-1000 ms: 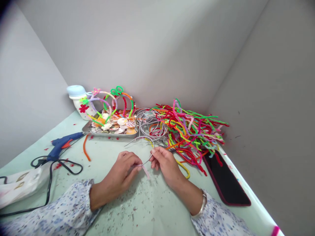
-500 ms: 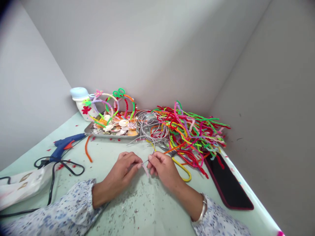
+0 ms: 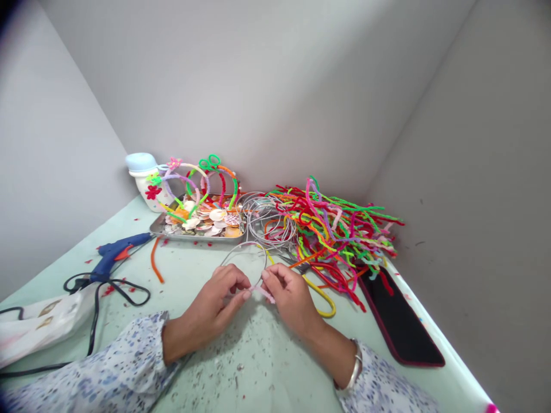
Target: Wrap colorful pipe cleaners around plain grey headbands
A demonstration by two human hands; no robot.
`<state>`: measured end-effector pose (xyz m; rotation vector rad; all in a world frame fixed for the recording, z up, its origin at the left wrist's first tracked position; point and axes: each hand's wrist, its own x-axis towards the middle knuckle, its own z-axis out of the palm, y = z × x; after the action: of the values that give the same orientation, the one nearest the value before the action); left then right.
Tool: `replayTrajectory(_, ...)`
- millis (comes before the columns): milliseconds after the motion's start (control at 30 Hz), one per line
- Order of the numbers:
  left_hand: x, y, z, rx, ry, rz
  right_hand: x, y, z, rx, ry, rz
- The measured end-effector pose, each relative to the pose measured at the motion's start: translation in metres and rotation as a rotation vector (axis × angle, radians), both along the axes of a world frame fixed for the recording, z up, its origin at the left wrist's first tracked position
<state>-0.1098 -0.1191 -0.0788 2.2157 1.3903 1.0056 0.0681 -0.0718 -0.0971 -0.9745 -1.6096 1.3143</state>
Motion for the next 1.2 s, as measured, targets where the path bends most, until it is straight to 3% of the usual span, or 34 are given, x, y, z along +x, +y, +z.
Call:
replayTrajectory(300,0.0000,-0.0005,-0.0045,-0.029,0.074,-0.012,-0.0007,0.0020,0.0031,-0.089,0.022,0.059)
replayTrajectory(500,0.0012,-0.0027,-0.0043,-0.054,-0.015,0.097,0.0000,-0.0008,0.0002,-0.017,0.000,0.086)
replayTrajectory(567,0.0011,-0.0028,-0.0045,-0.047,-0.052,0.125,0.0006,-0.0030,-0.0012,0.089,-0.078,0.037)
replayTrajectory(733,-0.0001,-0.0024,-0.0044,-0.032,-0.071,0.128,0.0020,-0.0065,-0.0012,0.631,-0.245,-0.070)
replayTrajectory(800,-0.0006,-0.0025,-0.0034,-0.017,-0.070,0.121,0.0025,-0.0061,-0.0014,0.777,-0.263,-0.079)
replayTrajectory(933,-0.0006,-0.0030,-0.0004,0.047,-0.043,0.086,0.0041,-0.0035,-0.0031,0.905,-0.341,-0.086)
replayTrajectory(1200,0.0004,-0.0034,0.0013,0.096,-0.011,0.057,0.0066,-0.0022,-0.0005,1.000,-0.403,-0.032)
